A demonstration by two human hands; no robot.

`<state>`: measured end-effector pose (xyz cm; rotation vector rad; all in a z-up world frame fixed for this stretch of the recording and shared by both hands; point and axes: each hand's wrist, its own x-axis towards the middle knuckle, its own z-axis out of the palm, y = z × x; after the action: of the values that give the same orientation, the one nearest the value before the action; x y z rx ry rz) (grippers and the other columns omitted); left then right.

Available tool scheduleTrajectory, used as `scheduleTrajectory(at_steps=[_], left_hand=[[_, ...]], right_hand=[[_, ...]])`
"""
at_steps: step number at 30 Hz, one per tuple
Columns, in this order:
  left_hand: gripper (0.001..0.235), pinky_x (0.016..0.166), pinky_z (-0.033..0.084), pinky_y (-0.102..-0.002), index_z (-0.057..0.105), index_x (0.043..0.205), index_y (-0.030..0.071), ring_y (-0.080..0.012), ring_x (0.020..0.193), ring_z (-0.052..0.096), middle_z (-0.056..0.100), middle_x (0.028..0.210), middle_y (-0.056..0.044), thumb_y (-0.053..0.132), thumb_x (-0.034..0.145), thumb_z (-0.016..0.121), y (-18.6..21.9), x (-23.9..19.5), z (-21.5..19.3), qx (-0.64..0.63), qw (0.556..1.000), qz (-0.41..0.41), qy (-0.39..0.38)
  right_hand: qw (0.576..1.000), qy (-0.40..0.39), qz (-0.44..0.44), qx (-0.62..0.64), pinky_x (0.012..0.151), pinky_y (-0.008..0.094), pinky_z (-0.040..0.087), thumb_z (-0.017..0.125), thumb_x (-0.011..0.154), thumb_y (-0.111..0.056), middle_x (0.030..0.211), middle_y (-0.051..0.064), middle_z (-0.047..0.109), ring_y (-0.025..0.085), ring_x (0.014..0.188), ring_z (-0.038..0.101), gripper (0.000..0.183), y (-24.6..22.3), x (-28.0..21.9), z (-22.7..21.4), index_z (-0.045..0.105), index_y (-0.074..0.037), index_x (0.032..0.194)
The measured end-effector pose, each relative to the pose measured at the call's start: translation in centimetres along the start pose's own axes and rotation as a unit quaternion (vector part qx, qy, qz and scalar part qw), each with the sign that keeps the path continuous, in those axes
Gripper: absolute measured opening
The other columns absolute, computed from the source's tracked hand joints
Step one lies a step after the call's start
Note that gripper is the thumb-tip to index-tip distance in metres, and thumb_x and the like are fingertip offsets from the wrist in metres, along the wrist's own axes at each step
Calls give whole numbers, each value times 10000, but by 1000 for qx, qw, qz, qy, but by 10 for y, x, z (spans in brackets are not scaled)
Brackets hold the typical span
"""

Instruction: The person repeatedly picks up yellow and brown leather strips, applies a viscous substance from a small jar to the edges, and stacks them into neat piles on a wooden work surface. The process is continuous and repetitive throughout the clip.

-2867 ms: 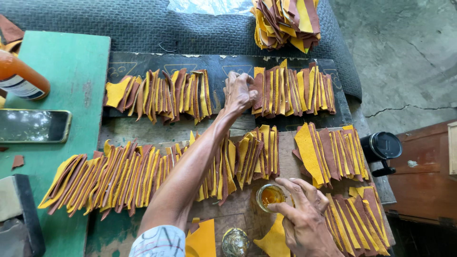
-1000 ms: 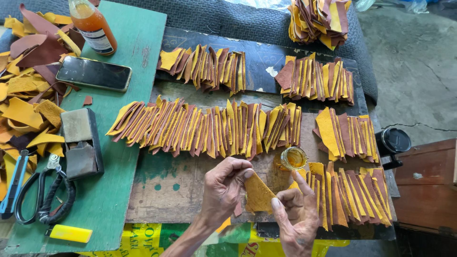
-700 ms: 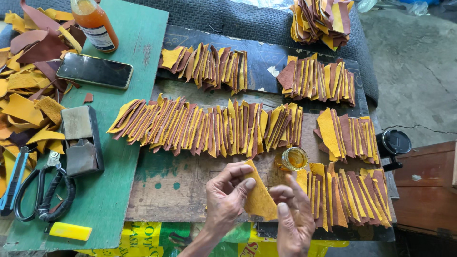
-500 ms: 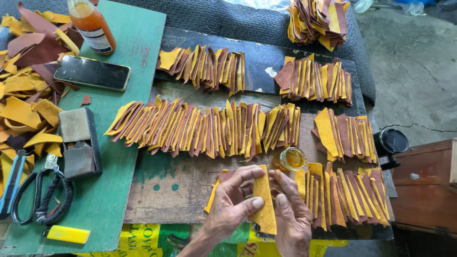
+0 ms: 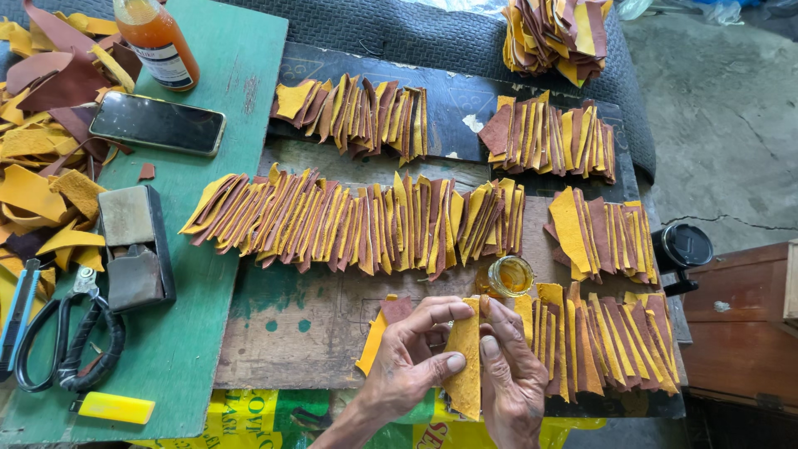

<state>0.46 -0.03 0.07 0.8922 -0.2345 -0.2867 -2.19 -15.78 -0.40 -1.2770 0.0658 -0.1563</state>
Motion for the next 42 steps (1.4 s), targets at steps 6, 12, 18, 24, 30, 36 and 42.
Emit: scheduleTrajectory(at_steps=[6, 12, 18, 24, 30, 36, 42], left_hand=[[501, 1012, 521, -298, 592, 1352, -78, -137, 1095, 583, 521, 1376, -87, 90, 915, 770, 0, 1, -1, 15, 1000, 6, 1], [511, 1041, 522, -301, 586, 1369, -62, -146, 1144, 597, 528, 1388, -87, 95, 917, 765, 1, 4, -5, 38, 999, 21, 12], [529, 1067, 523, -313, 566, 1378, -64, -157, 1174, 602, 498, 1415, -77, 93, 915, 767, 1, 9, -6, -2, 999, 42, 29], [535, 1011, 553, -326, 574, 1385, -65, -162, 1099, 606, 503, 1405, -76, 92, 908, 758, 2, 6, -4, 40, 999, -2, 18], [589, 1069, 540, -345, 560, 1398, -70, -172, 1162, 617, 498, 1427, -93, 76, 872, 782, 6, 11, -5, 25, 996, 32, 78], [755, 1055, 573, -350, 501, 1454, -55, -209, 1244, 618, 456, 1473, -119, 160, 824, 857, 15, 12, -4, 42, 997, 52, 38], [774, 1065, 589, -339, 502, 1468, -67, -213, 1302, 591, 453, 1510, -138, 187, 831, 859, 23, 10, -5, 112, 992, 48, 21]], right_hand=[[997, 15, -20, -72, 1094, 334, 417, 539, 987, 5, 1427, 121, 574, 189, 1218, 547, 429, -2, -5, 1, 605, 41, 1410], [986, -5, -122, -116, 1200, 436, 406, 587, 1002, -56, 1414, 202, 604, 295, 1365, 554, 335, -1, -15, 5, 672, 26, 1315], [939, 13, -192, -285, 1155, 386, 447, 573, 1040, -172, 1390, 140, 674, 240, 1333, 573, 315, -10, -15, 8, 737, -48, 1278], [939, -51, -177, -290, 1196, 417, 322, 515, 1038, -270, 1443, 162, 578, 255, 1387, 473, 433, -25, -4, 13, 623, -43, 1390], [920, 12, -205, -334, 1084, 390, 500, 586, 1038, -307, 1319, 115, 699, 263, 1345, 527, 323, -27, -16, 16, 767, -91, 1195], [904, -6, -216, -369, 1194, 447, 386, 572, 1022, -310, 1326, 137, 669, 285, 1347, 516, 365, -29, -14, 16, 742, -55, 1219], [893, -48, -238, -379, 1175, 459, 339, 542, 1002, -299, 1361, 169, 629, 309, 1327, 476, 415, -40, -8, 22, 699, -11, 1256]])
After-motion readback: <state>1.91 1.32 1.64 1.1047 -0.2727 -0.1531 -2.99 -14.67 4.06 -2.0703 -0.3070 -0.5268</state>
